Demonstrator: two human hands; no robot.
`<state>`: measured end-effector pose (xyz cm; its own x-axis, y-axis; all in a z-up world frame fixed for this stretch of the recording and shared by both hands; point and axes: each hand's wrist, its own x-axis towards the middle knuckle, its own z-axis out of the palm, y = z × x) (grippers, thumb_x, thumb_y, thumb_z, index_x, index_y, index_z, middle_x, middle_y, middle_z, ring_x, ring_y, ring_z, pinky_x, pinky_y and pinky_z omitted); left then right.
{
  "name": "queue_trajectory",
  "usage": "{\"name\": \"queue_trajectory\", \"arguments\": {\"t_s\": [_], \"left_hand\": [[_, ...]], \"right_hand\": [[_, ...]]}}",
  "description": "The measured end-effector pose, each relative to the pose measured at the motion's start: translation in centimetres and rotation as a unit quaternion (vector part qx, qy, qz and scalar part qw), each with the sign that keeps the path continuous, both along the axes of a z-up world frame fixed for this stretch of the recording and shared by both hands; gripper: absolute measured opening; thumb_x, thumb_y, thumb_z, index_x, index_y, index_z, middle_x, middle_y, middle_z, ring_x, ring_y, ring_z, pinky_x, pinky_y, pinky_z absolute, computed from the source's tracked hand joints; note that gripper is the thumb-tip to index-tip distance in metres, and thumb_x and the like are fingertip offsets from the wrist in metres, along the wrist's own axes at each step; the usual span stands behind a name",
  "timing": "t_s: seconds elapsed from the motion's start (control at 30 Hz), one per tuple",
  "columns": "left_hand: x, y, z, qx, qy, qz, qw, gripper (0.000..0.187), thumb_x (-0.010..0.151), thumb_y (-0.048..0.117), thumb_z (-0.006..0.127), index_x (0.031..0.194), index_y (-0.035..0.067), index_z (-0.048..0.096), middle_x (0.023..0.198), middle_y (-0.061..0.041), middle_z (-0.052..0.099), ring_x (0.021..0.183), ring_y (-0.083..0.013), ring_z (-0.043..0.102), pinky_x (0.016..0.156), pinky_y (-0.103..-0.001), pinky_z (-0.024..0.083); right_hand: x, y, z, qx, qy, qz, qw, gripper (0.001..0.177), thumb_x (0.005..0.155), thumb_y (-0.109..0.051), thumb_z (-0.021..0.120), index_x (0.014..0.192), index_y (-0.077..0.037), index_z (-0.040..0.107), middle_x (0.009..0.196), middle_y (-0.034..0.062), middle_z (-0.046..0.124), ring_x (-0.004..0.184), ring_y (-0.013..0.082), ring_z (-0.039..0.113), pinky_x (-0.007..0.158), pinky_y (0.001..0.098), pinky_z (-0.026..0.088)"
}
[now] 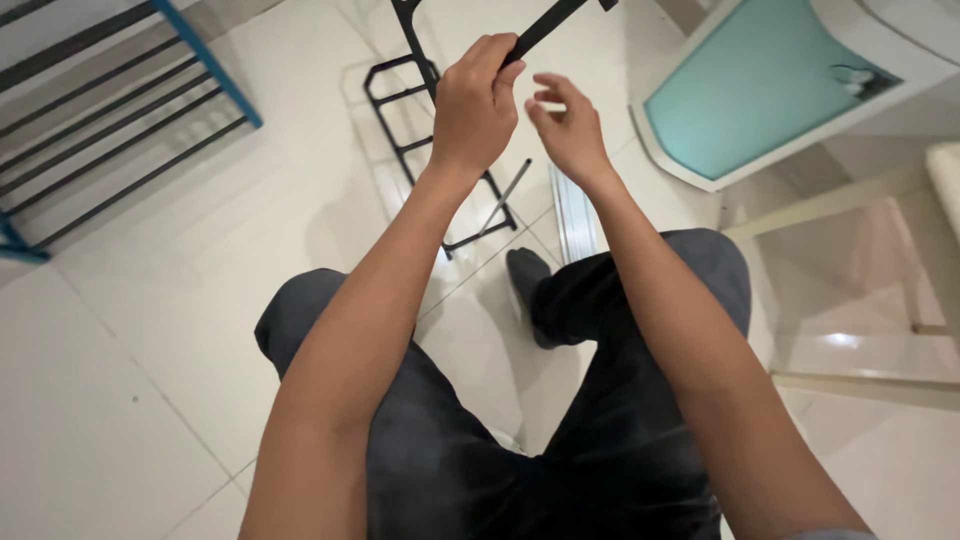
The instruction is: The person assembles a metal rack by inserting silver rods into black side frames while sitting on the floor. They repeatedly pick up rods, align them with the frame slots, and push them into place, occasionally adjusting the frame orientation.
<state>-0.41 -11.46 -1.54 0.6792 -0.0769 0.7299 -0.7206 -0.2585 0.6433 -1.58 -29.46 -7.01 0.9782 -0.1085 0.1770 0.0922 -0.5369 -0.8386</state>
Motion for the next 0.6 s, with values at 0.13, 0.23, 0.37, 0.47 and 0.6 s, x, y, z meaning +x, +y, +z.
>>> {"name": "queue_trajectory", "arguments": {"t_s": [0.13, 0.23, 0.37, 0.47, 0.6], "left_hand": [[-0.3, -2.1, 0.6, -0.016, 0.008, -0.035, 0.999, 0.014, 0.101, 0.004, 0.064, 0.115, 0.001, 0.063, 0.100, -0.012, 0.069, 0.083, -0.0336, 0.069, 0.071, -0.043, 0.053], [-0.9, -3.3, 0.9, -0.016, -0.013, -0.049, 0.999, 0.016, 0.100, 0.005, 0.064, 0.116, 0.002, 0.063, 0.101, -0.012, 0.069, 0.086, -0.0348, 0.069, 0.072, -0.043, 0.053], [-1.8, -3.4, 0.9, 0.012, 0.003, -0.050, 0.999, 0.016, 0.100, 0.008, 0.064, 0.115, 0.004, 0.064, 0.100, -0.010, 0.069, 0.083, -0.0333, 0.070, 0.069, -0.042, 0.053], [-2.2, -2.2, 0.7, 0.031, 0.007, -0.036, 0.999, 0.016, 0.100, 0.009, 0.065, 0.116, 0.005, 0.065, 0.099, -0.010, 0.069, 0.082, -0.0332, 0.069, 0.068, -0.042, 0.053], [-2.0, 1.4, 0.0, 0.062, -0.012, -0.001, 0.998, 0.017, 0.100, 0.010, 0.067, 0.117, 0.005, 0.065, 0.099, -0.010, 0.068, 0.083, -0.0341, 0.069, 0.069, -0.043, 0.054]], "right_hand": [[-1.4, -1.2, 3.1, 0.092, 0.004, -0.025, 0.995, 0.035, 0.104, -0.021, 0.059, 0.137, -0.009, 0.059, 0.121, 0.0123, 0.069, 0.102, 0.0195, 0.073, 0.081, 0.0324, 0.065], [-2.8, -1.9, 4.2, 0.121, 0.013, -0.045, 0.992, 0.034, 0.105, -0.021, 0.056, 0.137, -0.009, 0.058, 0.122, 0.0123, 0.069, 0.103, 0.0196, 0.075, 0.082, 0.0326, 0.065], [-3.8, -3.0, 4.3, 0.173, 0.025, -0.043, 0.984, 0.033, 0.107, -0.019, 0.046, 0.137, -0.009, 0.057, 0.122, 0.0118, 0.070, 0.102, 0.0194, 0.076, 0.084, 0.0324, 0.066], [-3.6, -3.5, 3.9, 0.194, 0.027, -0.037, 0.980, 0.033, 0.107, -0.018, 0.046, 0.137, -0.008, 0.056, 0.121, 0.0123, 0.071, 0.100, 0.0212, 0.076, 0.083, 0.0329, 0.065], [-3.3, -2.3, 3.3, 0.123, 0.055, -0.002, 0.991, 0.034, 0.107, -0.023, 0.046, 0.135, -0.008, 0.060, 0.117, 0.0114, 0.072, 0.101, 0.0215, 0.074, 0.083, 0.0335, 0.062]]}}
